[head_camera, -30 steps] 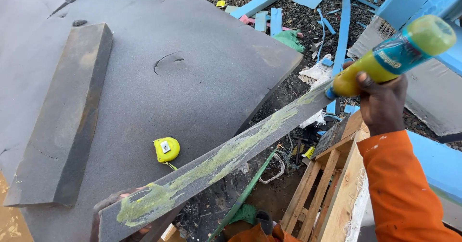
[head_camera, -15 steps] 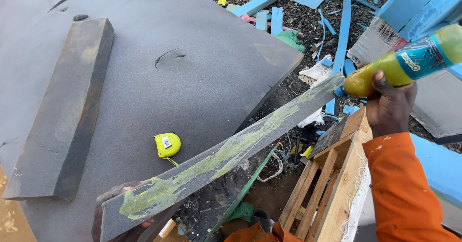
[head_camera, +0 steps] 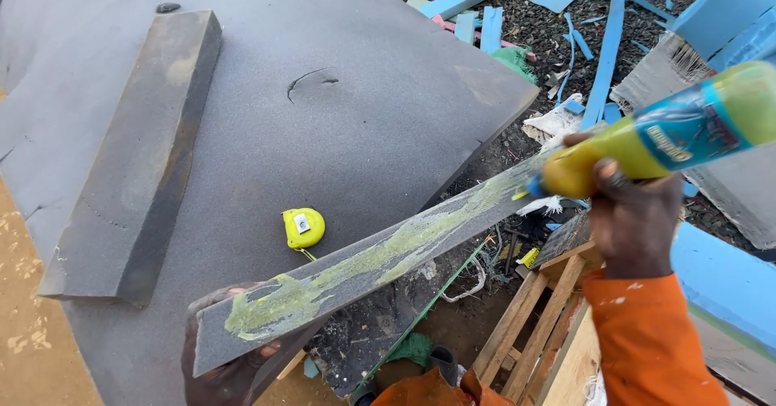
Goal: Applying adhesive to foam blocks and joining them together to form a larger piece.
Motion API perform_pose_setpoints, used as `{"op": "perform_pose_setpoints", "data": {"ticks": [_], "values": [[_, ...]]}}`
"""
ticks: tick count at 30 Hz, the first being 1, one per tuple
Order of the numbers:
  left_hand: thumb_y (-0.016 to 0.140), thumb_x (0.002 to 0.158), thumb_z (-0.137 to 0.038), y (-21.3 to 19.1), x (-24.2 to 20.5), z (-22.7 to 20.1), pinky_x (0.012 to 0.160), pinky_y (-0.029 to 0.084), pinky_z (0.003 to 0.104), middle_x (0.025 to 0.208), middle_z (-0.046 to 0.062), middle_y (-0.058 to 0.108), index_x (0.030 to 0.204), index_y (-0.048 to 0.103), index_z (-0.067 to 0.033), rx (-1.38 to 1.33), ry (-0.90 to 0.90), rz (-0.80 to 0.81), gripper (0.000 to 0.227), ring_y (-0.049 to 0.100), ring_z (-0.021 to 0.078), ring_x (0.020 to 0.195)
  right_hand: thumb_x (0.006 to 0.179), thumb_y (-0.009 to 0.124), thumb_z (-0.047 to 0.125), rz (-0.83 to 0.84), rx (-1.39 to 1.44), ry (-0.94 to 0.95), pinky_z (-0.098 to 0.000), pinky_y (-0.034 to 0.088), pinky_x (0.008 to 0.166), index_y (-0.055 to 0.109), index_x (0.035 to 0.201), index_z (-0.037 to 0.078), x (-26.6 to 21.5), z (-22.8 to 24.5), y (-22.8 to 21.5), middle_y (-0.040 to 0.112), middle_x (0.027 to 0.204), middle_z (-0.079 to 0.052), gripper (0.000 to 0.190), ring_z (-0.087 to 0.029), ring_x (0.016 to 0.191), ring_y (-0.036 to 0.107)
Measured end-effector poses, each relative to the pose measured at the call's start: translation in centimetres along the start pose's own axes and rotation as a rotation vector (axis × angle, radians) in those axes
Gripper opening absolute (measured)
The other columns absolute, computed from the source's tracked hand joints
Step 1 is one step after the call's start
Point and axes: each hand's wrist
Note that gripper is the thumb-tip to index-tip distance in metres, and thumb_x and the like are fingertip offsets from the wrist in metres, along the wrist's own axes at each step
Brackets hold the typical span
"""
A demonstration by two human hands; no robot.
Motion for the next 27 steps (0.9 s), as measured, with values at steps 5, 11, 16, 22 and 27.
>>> {"op": "perform_pose_setpoints", "data": {"ticks": [5, 11, 16, 22, 27], "values": [[0.065, 0.059, -0.017, 0.6, 0.1, -0.5, 0.079, 0.049, 0.036, 0.102, 0.017, 0.052, 0.103, 0.041, -0.0036, -0.126, -0.051, -0.022, 0.051, 0.054, 0.0292, 0.099, 0.071, 0.067, 0.02, -0.096, -0.119, -0.143, -0.0432, 0.049, 0.09, 0.039, 0.106, 0.009, 1.1, -1.2, -3.3, 0.055, 0.091, -0.013, 0.047, -0.026, 0.091, 0.059], [0.067, 0.055, -0.017, 0.9, 0.9, -1.9, 0.08, 0.048, 0.033, 0.102, 0.015, 0.053, 0.102, 0.04, -0.0023, -0.087, -0.128, -0.032, 0.056, 0.055, 0.0259, 0.098, 0.06, 0.068, 0.022, -0.042, 0.043, 0.037, -0.0388, 0.048, 0.078, 0.038, 0.105, 0.007, -2.1, -0.1, 2.9, 0.055, 0.093, -0.018, 0.056, -0.029, 0.091, 0.056], [0.068, 0.056, -0.006, 0.7, 0.8, -2.3, 0.082, 0.049, 0.036, 0.106, 0.015, 0.051, 0.105, 0.041, -0.0049, -0.259, -0.198, 0.002, 0.056, 0.051, 0.0258, 0.103, 0.06, 0.068, 0.022, 0.022, 0.199, 0.133, -0.0407, 0.047, 0.078, 0.037, 0.103, 0.003, -3.2, -0.3, 6.3, 0.055, 0.091, -0.022, 0.056, -0.032, 0.093, 0.054], [0.073, 0.051, -0.013, 0.8, 1.8, -3.6, 0.078, 0.048, 0.027, 0.1, 0.008, 0.052, 0.104, 0.046, -0.0052, -0.104, -0.246, -0.046, 0.06, 0.054, 0.0172, 0.093, 0.065, 0.068, 0.021, 0.22, 0.308, 0.214, -0.0441, 0.048, 0.074, 0.044, 0.1, -0.001, -6.3, -0.2, 11.6, 0.057, 0.091, -0.022, 0.048, -0.036, 0.092, 0.056], [0.073, 0.052, -0.018, 1.0, 2.1, -4.3, 0.078, 0.047, 0.026, 0.104, 0.007, 0.047, 0.105, 0.045, -0.0055, -0.144, -0.251, -0.045, 0.061, 0.05, 0.0159, 0.094, 0.067, 0.07, 0.017, 0.387, 0.432, 0.232, -0.0463, 0.048, 0.079, 0.048, 0.098, -0.002, -8.1, 0.6, 17.1, 0.058, 0.094, -0.019, 0.043, -0.035, 0.094, 0.055]]}}
Point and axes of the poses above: each hand's wrist, its own x-axis towards the middle knuckle, its own y-axis out of the palm, z = x × y
